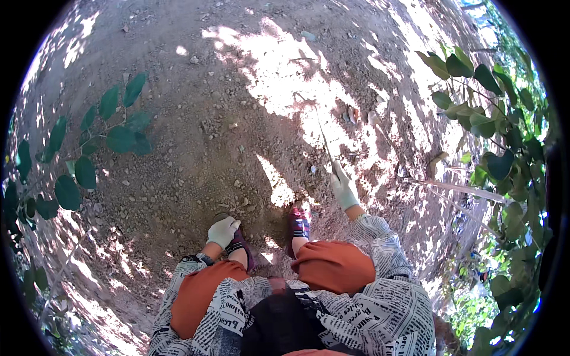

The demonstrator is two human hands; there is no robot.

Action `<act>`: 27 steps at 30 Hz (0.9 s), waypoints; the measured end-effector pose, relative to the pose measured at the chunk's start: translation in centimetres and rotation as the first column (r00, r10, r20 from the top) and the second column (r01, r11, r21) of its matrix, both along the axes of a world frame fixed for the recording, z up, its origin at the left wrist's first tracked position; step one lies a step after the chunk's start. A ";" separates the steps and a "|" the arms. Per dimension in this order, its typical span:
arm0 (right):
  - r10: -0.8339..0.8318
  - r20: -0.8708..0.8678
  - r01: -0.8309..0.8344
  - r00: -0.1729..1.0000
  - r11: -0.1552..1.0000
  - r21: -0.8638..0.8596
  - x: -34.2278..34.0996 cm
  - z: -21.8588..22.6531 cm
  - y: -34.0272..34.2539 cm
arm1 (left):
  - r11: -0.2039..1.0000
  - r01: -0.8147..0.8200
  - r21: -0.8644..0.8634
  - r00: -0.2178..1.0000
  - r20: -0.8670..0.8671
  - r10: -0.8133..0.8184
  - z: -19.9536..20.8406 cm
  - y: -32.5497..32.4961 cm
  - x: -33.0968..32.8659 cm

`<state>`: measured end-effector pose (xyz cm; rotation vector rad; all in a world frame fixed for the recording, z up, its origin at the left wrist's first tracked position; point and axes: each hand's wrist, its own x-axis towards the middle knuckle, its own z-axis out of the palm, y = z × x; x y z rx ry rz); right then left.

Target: The person pokes holes in the soil using a stick and places seeds into the holes by hand.

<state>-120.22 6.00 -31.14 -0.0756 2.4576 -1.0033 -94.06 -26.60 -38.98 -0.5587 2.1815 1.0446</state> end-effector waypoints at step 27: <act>0.132 -0.573 0.208 0.809 0.847 0.489 -25.0 -13.4 4.4 | 0.999 0.033 -0.004 0.999 -0.007 -0.033 2.0 0.5 -0.7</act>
